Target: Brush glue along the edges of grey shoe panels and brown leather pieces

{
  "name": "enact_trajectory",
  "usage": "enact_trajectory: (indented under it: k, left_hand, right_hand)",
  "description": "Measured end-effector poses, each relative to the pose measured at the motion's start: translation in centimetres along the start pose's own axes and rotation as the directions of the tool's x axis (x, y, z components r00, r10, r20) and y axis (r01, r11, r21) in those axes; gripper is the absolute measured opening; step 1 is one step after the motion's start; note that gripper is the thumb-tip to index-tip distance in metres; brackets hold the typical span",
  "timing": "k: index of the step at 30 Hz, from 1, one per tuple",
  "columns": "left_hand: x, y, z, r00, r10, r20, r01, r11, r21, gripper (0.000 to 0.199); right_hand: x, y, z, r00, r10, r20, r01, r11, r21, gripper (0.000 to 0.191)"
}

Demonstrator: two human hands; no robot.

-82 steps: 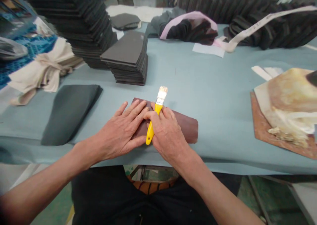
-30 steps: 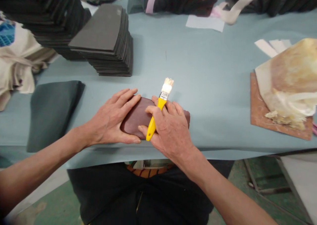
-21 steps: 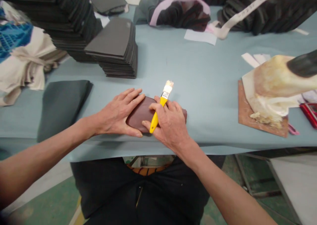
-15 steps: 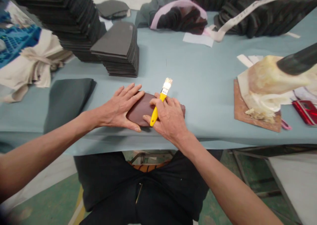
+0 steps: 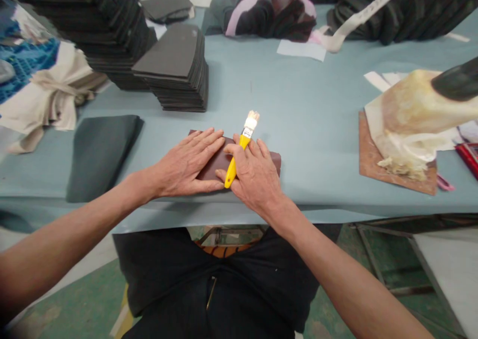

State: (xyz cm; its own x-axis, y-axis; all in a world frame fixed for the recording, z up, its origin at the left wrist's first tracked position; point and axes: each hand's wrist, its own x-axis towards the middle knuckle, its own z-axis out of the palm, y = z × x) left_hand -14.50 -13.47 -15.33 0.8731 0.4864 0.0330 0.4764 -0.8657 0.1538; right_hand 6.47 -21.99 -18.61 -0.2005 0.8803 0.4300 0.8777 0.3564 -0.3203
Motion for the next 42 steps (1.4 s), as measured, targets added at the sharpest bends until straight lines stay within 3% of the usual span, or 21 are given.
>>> enact_trajectory:
  k: [15, 27, 35, 42]
  left_hand:
    - [0.7, 0.7, 0.1, 0.994, -0.058, -0.091, 0.058, 0.998, -0.001, 0.096]
    - [-0.4, -0.4, 0.9, 0.985, -0.144, -0.092, 0.138, 0.988, -0.075, 0.127]
    - [-1.1, -2.3, 2.0, 0.984, -0.057, -0.168, 0.024, 0.980, -0.195, 0.125]
    - [-0.9, -2.0, 1.5, 0.990, -0.106, -0.093, 0.089, 0.982, -0.170, 0.122]
  right_hand:
    - [0.3, 0.2, -0.8, 0.999, -0.025, 0.031, 0.025, 1.000, -0.017, 0.037]
    - [-0.5, 1.6, -0.4, 0.994, -0.113, -0.014, 0.112, 0.993, -0.029, 0.043]
    - [-0.5, 1.8, -0.1, 0.996, -0.083, -0.010, 0.083, 0.996, -0.033, 0.045]
    - [-0.3, 1.9, 0.1, 0.998, -0.014, 0.059, 0.014, 1.000, 0.014, 0.046]
